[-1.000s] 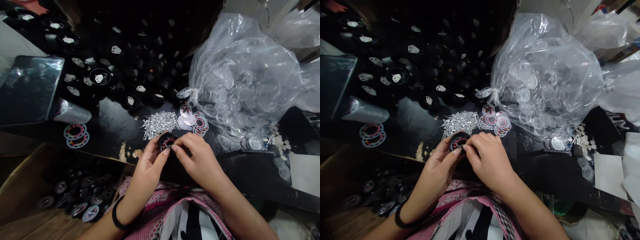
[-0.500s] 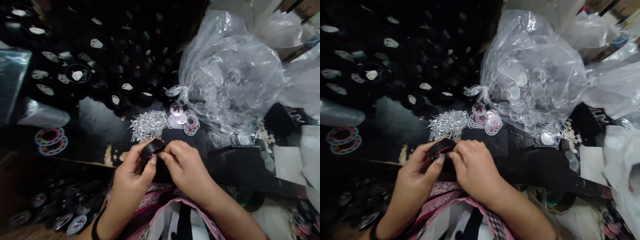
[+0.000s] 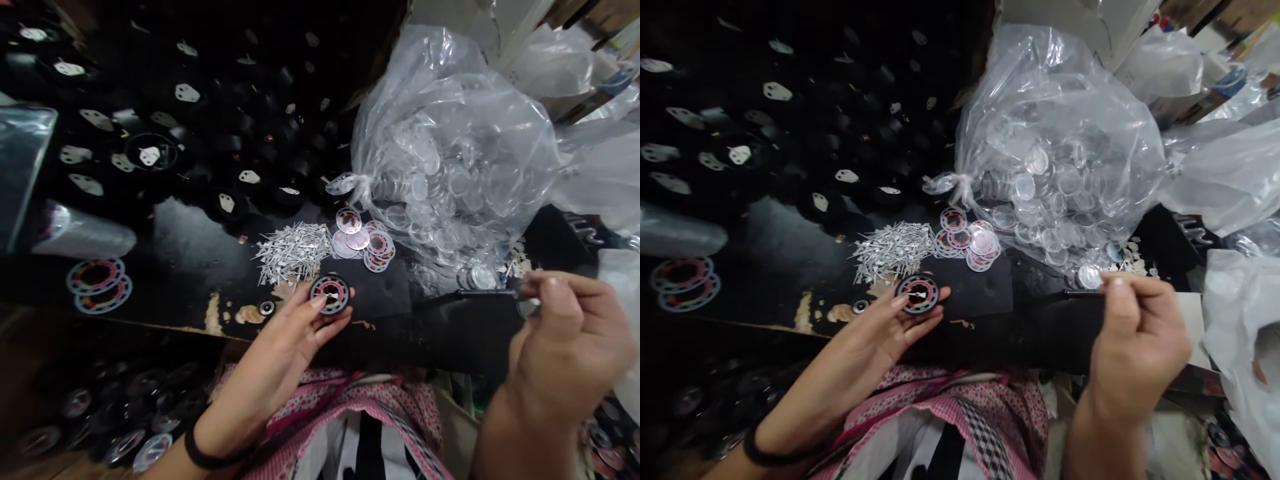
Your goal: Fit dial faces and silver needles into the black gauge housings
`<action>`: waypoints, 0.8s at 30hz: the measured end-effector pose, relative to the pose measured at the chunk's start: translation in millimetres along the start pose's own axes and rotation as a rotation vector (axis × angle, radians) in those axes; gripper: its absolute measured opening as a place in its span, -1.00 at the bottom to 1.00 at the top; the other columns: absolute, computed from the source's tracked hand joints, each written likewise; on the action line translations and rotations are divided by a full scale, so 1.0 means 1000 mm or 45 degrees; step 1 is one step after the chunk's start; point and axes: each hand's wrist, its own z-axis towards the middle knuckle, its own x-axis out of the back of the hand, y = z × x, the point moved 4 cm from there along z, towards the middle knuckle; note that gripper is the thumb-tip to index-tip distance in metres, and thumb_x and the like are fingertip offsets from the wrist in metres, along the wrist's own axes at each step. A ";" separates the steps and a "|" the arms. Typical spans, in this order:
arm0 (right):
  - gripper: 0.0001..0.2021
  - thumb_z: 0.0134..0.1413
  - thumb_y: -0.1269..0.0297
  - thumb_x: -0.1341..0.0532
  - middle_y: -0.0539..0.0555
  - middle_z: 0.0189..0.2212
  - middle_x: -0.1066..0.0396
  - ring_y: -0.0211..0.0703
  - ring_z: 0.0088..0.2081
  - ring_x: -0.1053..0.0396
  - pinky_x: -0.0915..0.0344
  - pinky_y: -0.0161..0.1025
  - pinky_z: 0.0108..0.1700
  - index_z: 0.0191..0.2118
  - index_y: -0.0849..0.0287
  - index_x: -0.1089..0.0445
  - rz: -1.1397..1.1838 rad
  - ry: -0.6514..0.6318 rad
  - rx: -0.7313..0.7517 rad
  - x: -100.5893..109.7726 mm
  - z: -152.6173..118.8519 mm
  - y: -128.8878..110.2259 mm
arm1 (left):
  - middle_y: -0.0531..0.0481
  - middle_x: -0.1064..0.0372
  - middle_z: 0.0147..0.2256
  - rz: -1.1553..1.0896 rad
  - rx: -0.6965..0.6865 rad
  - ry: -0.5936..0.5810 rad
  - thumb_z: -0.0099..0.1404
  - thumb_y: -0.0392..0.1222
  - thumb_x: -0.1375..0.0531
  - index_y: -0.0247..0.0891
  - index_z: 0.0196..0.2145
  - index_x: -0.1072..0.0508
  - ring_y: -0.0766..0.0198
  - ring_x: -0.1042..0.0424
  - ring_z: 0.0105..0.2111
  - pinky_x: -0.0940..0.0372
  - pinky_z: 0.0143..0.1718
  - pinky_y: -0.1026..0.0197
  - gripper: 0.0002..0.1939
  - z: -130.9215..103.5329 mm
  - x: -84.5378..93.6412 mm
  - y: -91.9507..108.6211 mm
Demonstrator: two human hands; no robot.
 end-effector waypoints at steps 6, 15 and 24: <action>-0.92 0.04 0.37 -0.21 -0.04 -0.42 -0.41 -0.23 -0.37 -0.37 -0.26 -0.20 -0.20 -0.31 0.17 -0.44 0.301 -0.217 -0.487 -0.009 -0.004 0.086 | -0.28 -0.60 -0.16 -0.159 0.356 -0.013 0.48 -0.15 -0.05 -0.40 -0.24 -0.58 0.05 -0.59 -0.12 -0.46 0.03 0.00 -0.65 0.008 -0.017 -0.023; -0.77 0.20 0.44 -0.05 -0.06 -0.50 -0.25 -0.27 -0.50 -0.23 -0.26 -0.21 -0.39 -0.31 0.10 -0.44 1.191 -0.796 -0.326 -0.074 -0.047 -0.028 | -0.18 -0.62 -0.16 -0.130 0.271 -0.083 0.41 -0.17 -0.19 -0.34 -0.20 -0.60 0.11 -0.60 -0.15 -0.47 -0.02 0.07 -0.78 0.011 -0.019 -0.033; -0.79 0.21 0.51 -0.03 -0.04 -0.44 -0.31 -0.27 -0.37 -0.29 -0.28 -0.24 -0.29 -0.33 0.13 -0.35 0.926 -1.127 0.093 -0.097 -0.060 -0.049 | 0.04 -0.60 -0.30 -0.220 0.258 -0.146 0.32 -0.23 -0.29 -0.23 -0.24 -0.62 0.32 -0.55 -0.25 -0.41 -0.24 0.38 -0.91 0.011 -0.020 -0.035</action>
